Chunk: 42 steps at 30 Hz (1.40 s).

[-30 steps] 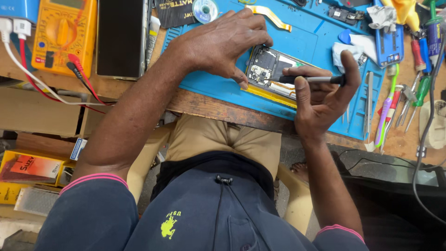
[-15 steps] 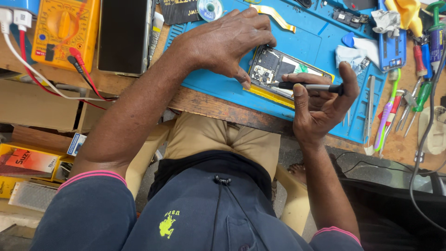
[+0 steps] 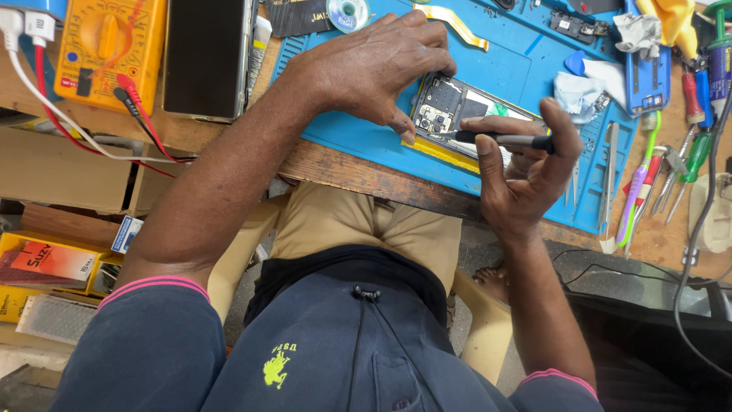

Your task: The person uses a screwdriver to remove screws from a disassembled smartphone on a blue mat. They then handle a new screen protector and a phone back cover, peeling off a protective film from the cover.

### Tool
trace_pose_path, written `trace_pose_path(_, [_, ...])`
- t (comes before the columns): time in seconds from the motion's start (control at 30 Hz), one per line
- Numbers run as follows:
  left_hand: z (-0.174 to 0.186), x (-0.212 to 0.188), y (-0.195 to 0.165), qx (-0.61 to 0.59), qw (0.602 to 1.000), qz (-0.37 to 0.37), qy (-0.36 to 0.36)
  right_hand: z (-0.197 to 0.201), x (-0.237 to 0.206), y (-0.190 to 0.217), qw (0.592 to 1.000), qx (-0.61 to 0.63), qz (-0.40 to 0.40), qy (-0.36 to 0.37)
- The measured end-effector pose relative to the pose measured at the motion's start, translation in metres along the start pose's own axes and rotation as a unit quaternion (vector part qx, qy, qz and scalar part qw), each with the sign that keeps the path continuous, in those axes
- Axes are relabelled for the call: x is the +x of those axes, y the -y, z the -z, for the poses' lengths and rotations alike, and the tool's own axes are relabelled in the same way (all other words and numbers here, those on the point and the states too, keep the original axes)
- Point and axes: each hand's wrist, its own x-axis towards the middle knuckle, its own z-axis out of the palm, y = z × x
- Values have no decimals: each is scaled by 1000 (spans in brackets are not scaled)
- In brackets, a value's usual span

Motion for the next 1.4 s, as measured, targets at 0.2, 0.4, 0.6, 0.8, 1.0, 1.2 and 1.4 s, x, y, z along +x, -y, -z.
trace_pose_path(0.2, [3, 0, -1, -11, 1000, 10, 18, 1, 32, 27, 991, -113, 1, 67])
trace_pose_path(0.4, [4, 0, -1, -24, 999, 12, 20, 2, 66, 57, 961, -228, 45, 151])
trace_pose_path(0.6, [5, -1, 2, -43, 998, 22, 34, -7, 74, 58, 978, -185, 13, 90])
trace_pose_path(0.8, [8, -3, 1, -54, 997, 21, 44, -5, 72, 53, 966, -237, -51, 93])
trace_pose_path(1.0, [11, -4, -2, -54, 997, 16, 46, -3, 69, 50, 972, -210, -55, 89])
trace_pose_path(1.2, [10, -4, -1, -47, 998, 6, 33, -8, 73, 55, 980, -186, -17, 63])
trace_pose_path(1.4, [8, -4, 0, -43, 999, 6, 32, -6, 74, 55, 979, -170, -85, 76])
